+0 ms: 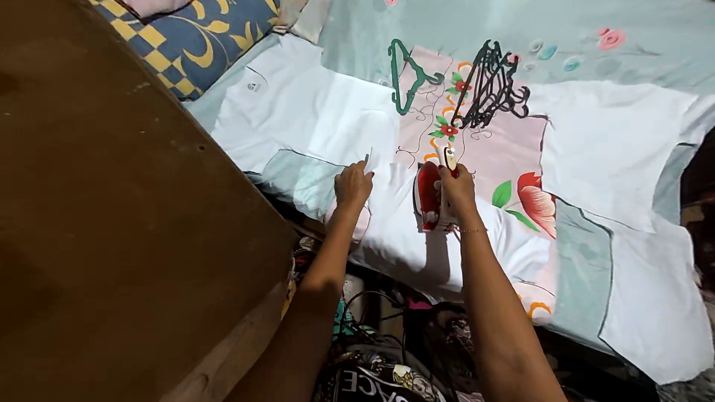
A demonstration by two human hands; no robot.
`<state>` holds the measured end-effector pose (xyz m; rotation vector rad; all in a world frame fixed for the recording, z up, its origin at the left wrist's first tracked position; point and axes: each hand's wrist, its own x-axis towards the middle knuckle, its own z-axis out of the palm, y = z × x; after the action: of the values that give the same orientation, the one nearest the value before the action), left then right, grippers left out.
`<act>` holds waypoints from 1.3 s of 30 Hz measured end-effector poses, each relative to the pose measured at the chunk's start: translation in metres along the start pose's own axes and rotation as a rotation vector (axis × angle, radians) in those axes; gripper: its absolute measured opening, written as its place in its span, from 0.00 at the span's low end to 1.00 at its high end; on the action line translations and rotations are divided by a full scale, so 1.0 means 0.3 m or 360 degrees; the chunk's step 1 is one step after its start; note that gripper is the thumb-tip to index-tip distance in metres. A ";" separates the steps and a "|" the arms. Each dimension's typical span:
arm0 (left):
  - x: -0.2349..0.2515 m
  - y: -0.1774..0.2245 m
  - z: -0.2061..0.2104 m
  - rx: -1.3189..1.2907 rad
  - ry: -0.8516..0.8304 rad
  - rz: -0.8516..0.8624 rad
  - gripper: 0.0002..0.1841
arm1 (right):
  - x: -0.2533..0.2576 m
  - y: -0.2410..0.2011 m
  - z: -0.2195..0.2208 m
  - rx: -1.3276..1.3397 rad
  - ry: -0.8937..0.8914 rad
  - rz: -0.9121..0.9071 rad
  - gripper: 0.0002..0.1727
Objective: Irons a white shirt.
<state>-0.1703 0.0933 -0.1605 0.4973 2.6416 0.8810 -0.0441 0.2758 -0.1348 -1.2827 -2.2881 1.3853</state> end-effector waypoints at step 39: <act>0.087 -0.181 0.029 -0.0395 0.0213 0.0559 0.21 | -0.281 0.001 0.090 -0.0456 -0.1078 -0.0855 0.27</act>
<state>-0.2024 0.0680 -0.2055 0.8793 2.5492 1.3694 -0.0068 0.1959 -0.1275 -0.1608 -3.0299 1.4555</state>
